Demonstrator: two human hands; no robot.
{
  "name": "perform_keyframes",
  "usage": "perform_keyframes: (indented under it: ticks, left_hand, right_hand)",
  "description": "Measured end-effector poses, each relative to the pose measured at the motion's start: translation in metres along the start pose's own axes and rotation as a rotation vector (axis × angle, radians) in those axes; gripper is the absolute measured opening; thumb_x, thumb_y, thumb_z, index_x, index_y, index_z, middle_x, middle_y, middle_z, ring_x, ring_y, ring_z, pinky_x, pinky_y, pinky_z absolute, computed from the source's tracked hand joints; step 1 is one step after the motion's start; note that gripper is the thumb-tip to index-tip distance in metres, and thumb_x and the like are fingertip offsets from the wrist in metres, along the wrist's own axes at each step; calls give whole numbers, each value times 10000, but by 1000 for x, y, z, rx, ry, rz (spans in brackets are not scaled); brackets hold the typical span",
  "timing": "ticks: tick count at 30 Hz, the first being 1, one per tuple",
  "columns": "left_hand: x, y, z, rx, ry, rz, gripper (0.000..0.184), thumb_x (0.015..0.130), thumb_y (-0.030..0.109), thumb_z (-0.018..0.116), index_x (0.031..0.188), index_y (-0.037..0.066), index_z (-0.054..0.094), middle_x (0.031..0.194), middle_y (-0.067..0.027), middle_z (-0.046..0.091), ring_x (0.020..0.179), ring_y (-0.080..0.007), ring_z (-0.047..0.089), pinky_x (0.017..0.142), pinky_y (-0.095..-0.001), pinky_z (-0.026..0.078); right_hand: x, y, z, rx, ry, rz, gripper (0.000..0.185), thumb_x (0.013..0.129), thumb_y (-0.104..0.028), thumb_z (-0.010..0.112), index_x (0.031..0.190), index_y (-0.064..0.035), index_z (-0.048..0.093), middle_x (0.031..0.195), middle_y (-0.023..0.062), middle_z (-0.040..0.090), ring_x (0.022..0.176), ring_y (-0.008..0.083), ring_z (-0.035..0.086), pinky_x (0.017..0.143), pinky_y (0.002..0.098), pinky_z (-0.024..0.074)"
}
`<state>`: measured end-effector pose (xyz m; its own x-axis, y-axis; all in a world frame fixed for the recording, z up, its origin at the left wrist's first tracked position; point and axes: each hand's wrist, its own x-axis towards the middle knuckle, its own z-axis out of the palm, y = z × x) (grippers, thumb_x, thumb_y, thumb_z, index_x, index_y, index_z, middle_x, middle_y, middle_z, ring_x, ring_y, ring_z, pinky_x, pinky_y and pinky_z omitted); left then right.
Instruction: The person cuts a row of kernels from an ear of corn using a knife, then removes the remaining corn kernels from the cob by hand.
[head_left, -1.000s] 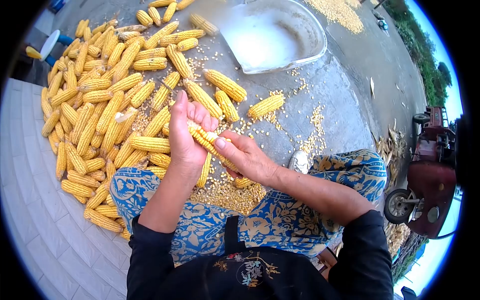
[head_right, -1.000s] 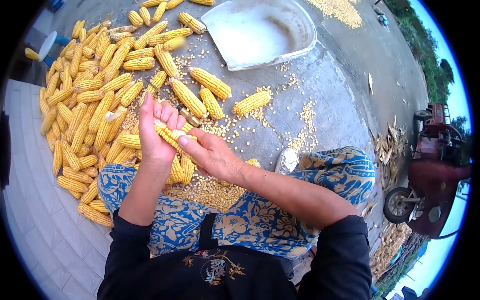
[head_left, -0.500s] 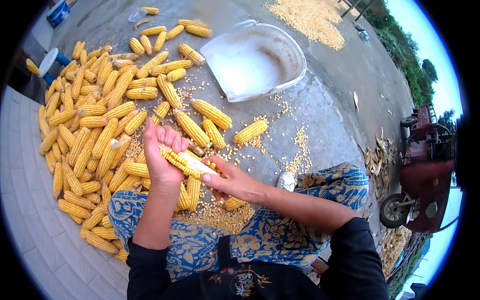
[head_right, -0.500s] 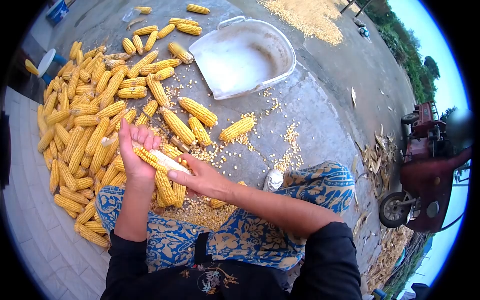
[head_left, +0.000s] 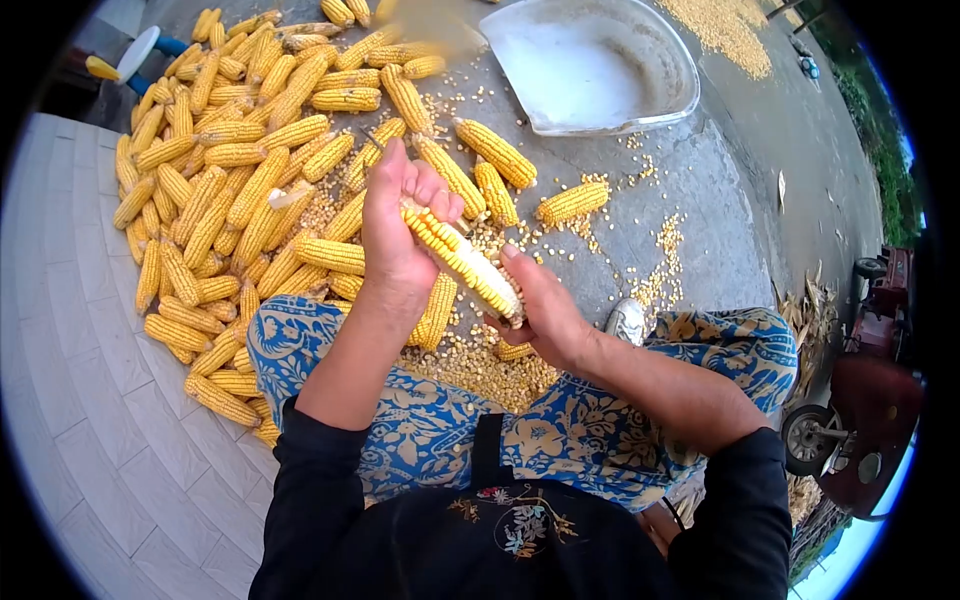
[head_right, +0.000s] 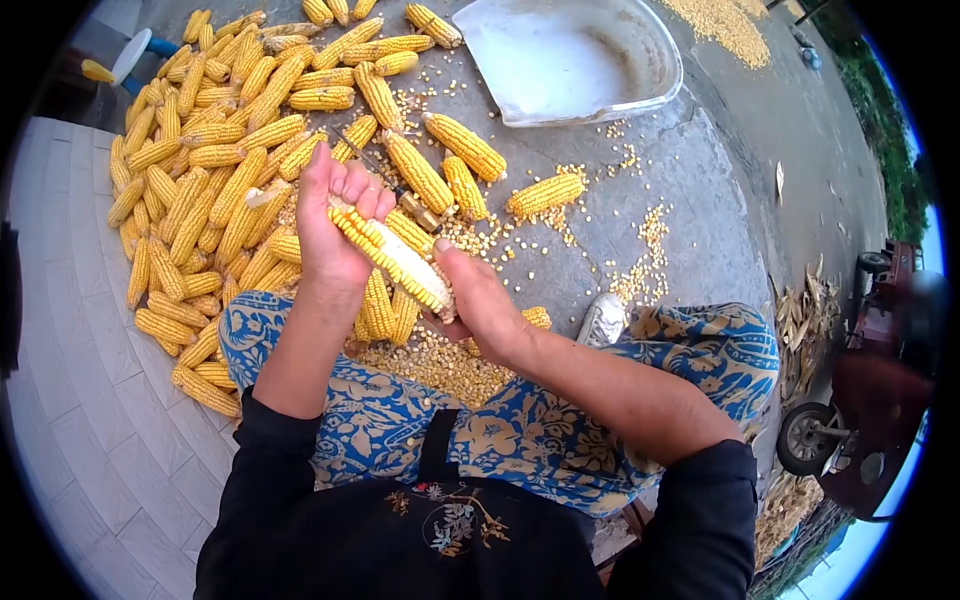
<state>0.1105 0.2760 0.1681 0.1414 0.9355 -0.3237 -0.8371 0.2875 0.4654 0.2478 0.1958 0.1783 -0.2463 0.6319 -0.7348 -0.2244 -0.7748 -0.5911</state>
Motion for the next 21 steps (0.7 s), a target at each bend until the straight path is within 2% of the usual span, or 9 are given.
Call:
perform_keyframes:
  ticks: [2, 5, 8, 9, 10, 12, 13, 16, 21]
  left_hand:
    - [-2, 3, 7, 42, -114, 33, 377, 864, 377, 547, 626, 154, 357, 551, 22, 348, 463, -107, 365, 485, -273, 368]
    - [2, 8, 0, 1, -113, 15, 375, 860, 374, 549, 626, 151, 360, 551, 16, 347, 466, -111, 366, 491, -274, 368]
    - [-1, 6, 2, 31, -114, 24, 386, 851, 383, 562, 619, 149, 361, 547, 11, 347, 477, -118, 370, 494, -275, 369]
    - [-3, 3, 3, 51, -99, -2, 393, 845, 387, 568, 614, 148, 358, 548, 9, 347, 480, -122, 372, 497, -275, 371]
    - [-5, 0, 4, 72, -85, -29, 401, 840, 391, 575, 610, 147, 355, 549, 7, 347, 483, -125, 374, 500, -276, 372]
    - [-7, -9, 3, 51, -109, -64, 393, 847, 378, 572, 607, 136, 376, 558, -4, 371, 499, -127, 400, 513, -272, 383]
    - [-9, -16, 5, 123, -92, -53, 388, 853, 372, 567, 608, 129, 392, 567, -9, 388, 510, -125, 414, 520, -269, 389]
    - [-7, -23, 0, 188, -78, -52, 379, 867, 360, 556, 612, 111, 426, 600, -25, 430, 537, -120, 449, 533, -263, 403]
    - [-6, -24, 0, 123, -143, -91, 386, 889, 350, 521, 607, 109, 414, 611, -32, 430, 561, -121, 445, 568, -260, 399]
  right_hand:
    - [4, 4, 1, 50, 75, 20, 400, 939, -443, 324, 941, -79, 491, 674, 44, 520, 497, 96, 479, 361, 208, 262]
    - [7, -1, -6, 36, -186, 56, 424, 942, -462, 313, 967, -77, 489, 689, 41, 533, 485, 95, 470, 357, 205, 257]
    - [10, -10, -5, -107, -164, -44, 526, 930, -526, 290, 1103, -69, 482, 869, 82, 575, 693, 141, 567, 492, 256, 443]
    - [3, -18, 1, -185, -148, -86, 536, 927, -511, 329, 1175, -56, 464, 981, 98, 566, 781, 142, 572, 612, 260, 489]
    - [6, -19, 2, -181, -144, -84, 536, 927, -511, 329, 1175, -56, 464, 981, 98, 566, 781, 142, 572, 612, 260, 489]
    - [10, -19, 2, -534, -159, -414, 509, 925, -479, 384, 1186, -47, 457, 1020, 84, 539, 786, 121, 557, 638, 240, 480]
    - [8, -17, 2, -531, -153, -410, 509, 925, -479, 384, 1186, -47, 457, 1020, 84, 539, 786, 121, 557, 638, 240, 480]
    - [4, -13, 4, -401, -113, -315, 484, 919, -422, 449, 1157, -6, 512, 881, 49, 570, 717, 76, 524, 609, 215, 446]
    - [2, -18, 7, -256, 21, -203, 547, 947, -481, 278, 917, -11, 556, 631, 48, 547, 507, 113, 527, 468, 239, 432]
